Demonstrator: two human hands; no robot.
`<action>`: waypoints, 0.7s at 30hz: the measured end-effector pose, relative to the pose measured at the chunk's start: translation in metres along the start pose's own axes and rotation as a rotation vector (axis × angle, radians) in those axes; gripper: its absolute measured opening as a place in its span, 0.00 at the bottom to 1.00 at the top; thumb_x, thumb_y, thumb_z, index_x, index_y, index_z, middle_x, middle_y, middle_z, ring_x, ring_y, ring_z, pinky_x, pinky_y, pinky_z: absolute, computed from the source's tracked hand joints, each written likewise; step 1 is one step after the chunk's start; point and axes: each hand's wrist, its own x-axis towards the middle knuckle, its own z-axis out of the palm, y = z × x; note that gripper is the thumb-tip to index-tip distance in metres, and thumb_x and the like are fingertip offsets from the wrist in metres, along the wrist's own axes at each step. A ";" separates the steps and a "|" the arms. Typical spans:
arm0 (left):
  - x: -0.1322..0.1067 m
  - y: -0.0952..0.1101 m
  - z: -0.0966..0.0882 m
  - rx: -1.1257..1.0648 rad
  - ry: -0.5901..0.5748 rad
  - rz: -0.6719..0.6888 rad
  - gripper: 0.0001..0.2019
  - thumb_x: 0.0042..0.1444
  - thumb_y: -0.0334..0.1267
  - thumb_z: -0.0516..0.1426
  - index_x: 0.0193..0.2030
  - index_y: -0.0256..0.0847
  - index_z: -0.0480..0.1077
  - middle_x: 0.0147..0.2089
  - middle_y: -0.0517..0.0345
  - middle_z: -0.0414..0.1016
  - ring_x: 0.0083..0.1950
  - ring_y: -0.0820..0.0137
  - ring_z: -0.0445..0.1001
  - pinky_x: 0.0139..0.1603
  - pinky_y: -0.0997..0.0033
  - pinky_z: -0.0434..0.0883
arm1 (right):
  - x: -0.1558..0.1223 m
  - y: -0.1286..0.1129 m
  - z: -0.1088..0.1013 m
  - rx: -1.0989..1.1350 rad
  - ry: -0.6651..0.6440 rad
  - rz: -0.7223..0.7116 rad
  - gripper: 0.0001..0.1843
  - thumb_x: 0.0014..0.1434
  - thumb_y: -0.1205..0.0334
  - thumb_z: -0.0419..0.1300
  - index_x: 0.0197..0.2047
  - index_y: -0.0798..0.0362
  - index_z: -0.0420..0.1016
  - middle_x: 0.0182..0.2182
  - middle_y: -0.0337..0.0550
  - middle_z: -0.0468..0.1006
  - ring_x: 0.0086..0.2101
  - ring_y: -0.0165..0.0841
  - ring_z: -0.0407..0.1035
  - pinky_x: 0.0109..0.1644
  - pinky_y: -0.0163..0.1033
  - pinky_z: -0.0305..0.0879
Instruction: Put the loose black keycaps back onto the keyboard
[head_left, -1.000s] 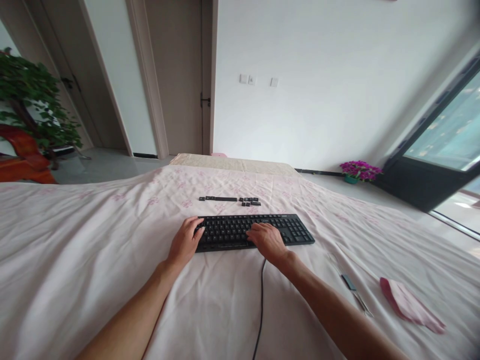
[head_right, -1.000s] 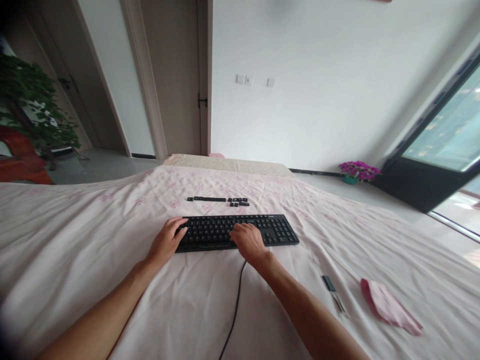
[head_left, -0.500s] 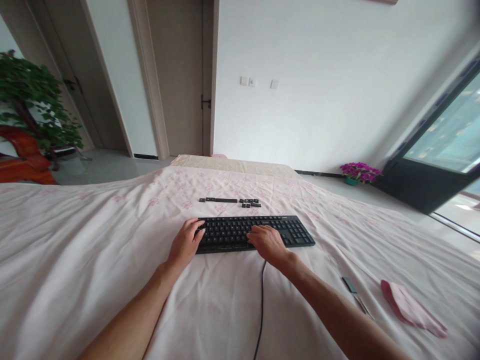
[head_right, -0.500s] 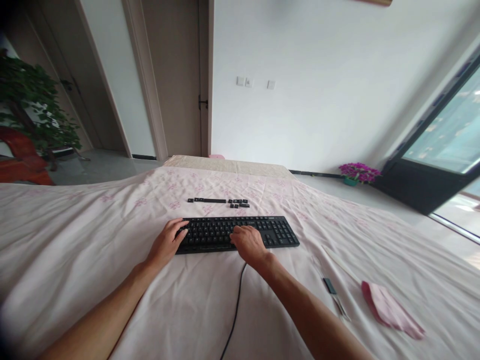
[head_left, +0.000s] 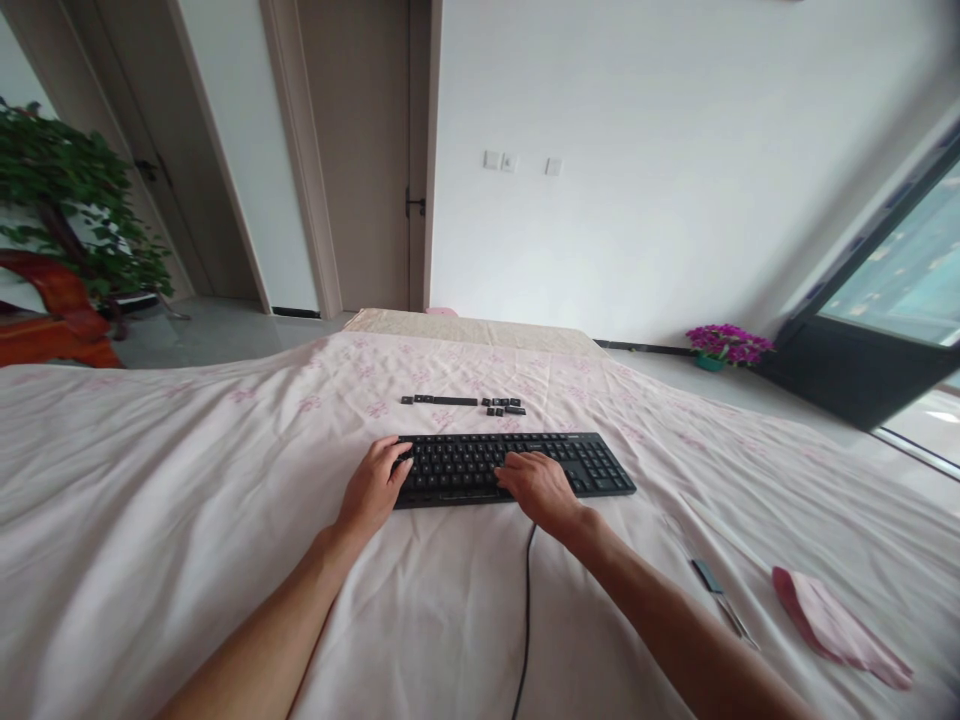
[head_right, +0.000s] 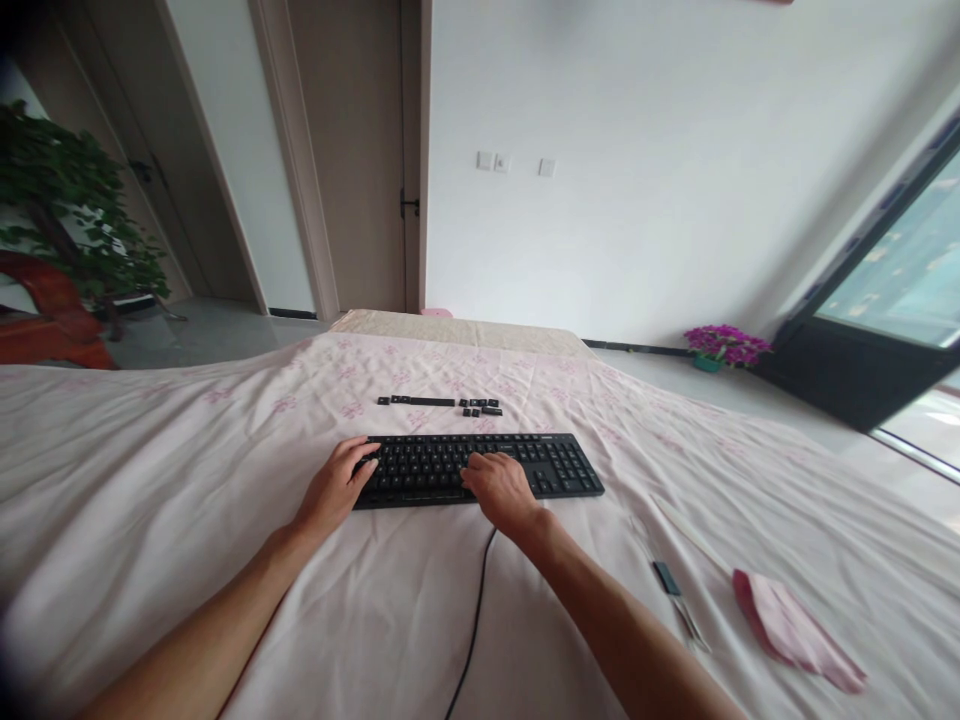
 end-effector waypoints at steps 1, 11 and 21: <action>0.000 0.000 0.000 0.002 -0.002 -0.003 0.14 0.61 0.40 0.49 0.51 0.44 0.68 0.56 0.51 0.66 0.57 0.63 0.67 0.59 0.58 0.66 | -0.001 0.000 0.000 -0.013 -0.001 -0.007 0.10 0.63 0.60 0.55 0.32 0.51 0.75 0.31 0.40 0.73 0.32 0.29 0.65 0.36 0.36 0.49; -0.001 0.001 0.000 0.023 -0.023 -0.025 0.14 0.61 0.41 0.49 0.50 0.44 0.69 0.56 0.51 0.66 0.57 0.64 0.67 0.59 0.59 0.65 | -0.004 -0.005 0.002 -0.032 -0.003 0.039 0.09 0.63 0.60 0.55 0.33 0.51 0.74 0.32 0.40 0.73 0.34 0.30 0.65 0.37 0.36 0.50; 0.000 0.004 -0.002 0.016 -0.026 -0.039 0.15 0.60 0.40 0.49 0.50 0.43 0.70 0.56 0.51 0.66 0.57 0.64 0.67 0.59 0.60 0.65 | -0.001 -0.009 -0.001 -0.059 -0.046 0.063 0.11 0.64 0.62 0.52 0.33 0.51 0.74 0.34 0.40 0.73 0.36 0.31 0.66 0.39 0.37 0.51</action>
